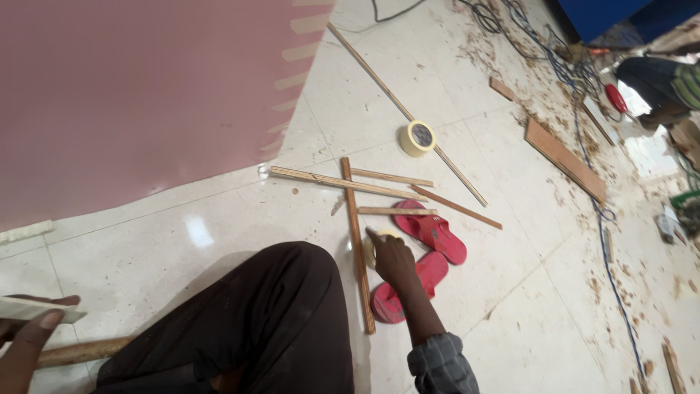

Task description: The person sits on the floor and applies masking tape to a thin wooden strip. They then position the taped strip against the base of a pink wall and press it into place. The person repeats this process with another strip, securing it along the wall's edge.

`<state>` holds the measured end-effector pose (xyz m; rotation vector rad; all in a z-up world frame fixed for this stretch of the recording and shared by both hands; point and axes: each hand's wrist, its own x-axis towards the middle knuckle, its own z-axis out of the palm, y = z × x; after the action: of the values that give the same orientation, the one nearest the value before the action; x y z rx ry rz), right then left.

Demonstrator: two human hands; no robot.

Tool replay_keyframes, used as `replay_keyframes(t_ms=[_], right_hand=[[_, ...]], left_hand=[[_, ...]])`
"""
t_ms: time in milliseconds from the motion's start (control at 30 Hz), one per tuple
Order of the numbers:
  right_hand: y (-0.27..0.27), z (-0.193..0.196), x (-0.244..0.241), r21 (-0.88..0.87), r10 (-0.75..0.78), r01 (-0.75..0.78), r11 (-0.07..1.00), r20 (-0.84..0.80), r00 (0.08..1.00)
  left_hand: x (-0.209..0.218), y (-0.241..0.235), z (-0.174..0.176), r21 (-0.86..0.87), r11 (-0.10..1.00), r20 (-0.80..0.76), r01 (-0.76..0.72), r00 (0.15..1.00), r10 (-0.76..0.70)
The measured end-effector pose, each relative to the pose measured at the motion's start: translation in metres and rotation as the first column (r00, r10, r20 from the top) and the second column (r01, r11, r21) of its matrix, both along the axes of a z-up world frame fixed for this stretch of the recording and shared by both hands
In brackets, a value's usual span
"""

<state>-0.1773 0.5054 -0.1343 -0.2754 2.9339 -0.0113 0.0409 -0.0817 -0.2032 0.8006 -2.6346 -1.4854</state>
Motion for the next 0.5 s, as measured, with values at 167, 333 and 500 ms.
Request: replay_keyframes(t_ms=[167, 333, 500], right_hand=[[-0.097, -0.012, -0.077, -0.190, 0.214, -0.290, 0.938, -0.340, 0.916], [-0.144, -0.058, -0.125, -0.095, 0.401, -0.444, 0.891, -0.293, 0.868], [-0.063, -0.064, -0.122, -0.250, 0.371, -0.477, 0.843, -0.372, 0.851]], left_hand=[[-0.012, 0.059, 0.070, -0.063, 0.989, 0.043, 0.132, 0.991, -0.129], [-0.035, 0.094, 0.093, -0.280, 0.909, 0.355, 0.309, 0.913, -0.201], [-0.043, 0.055, 0.108, -0.417, 0.638, 0.592, 0.648, 0.726, -0.351]])
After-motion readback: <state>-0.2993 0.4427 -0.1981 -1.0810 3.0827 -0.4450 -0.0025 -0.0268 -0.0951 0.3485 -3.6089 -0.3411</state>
